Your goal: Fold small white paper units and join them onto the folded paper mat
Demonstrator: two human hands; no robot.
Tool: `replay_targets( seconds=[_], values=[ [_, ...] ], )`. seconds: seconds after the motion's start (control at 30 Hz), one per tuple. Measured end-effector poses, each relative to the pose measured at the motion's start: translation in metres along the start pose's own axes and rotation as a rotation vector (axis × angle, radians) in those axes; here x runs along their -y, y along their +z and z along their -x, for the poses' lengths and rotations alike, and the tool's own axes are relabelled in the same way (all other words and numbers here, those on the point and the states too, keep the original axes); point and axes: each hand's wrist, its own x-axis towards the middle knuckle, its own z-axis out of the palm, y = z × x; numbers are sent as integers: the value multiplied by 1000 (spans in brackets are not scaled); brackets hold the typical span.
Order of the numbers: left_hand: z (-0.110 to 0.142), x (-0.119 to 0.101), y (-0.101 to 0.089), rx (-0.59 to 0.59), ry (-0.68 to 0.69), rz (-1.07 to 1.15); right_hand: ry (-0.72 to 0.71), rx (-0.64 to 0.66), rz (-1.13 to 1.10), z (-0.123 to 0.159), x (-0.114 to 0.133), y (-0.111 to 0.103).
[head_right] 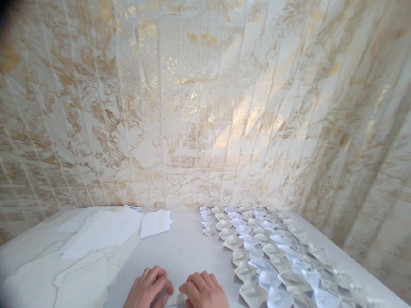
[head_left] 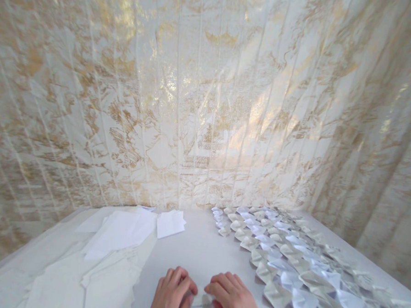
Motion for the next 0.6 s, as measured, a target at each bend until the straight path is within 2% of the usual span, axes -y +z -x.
replay_targets(
  seconds=[0.07, 0.2, 0.43, 0.6],
  values=[
    [1, -1, -2, 27, 64, -40, -36, -80, -4, -1, 4, 12],
    [3, -5, -7, 70, 138, -146, 21, -38, -61, -2, 11, 15],
    [4, -8, -1, -46, 268, -374, 66, 26, -82, -4, 16, 0],
    [3, -7, 0, -95, 313, -387, 63, 92, -21, -4, 16, -1]
  ],
)
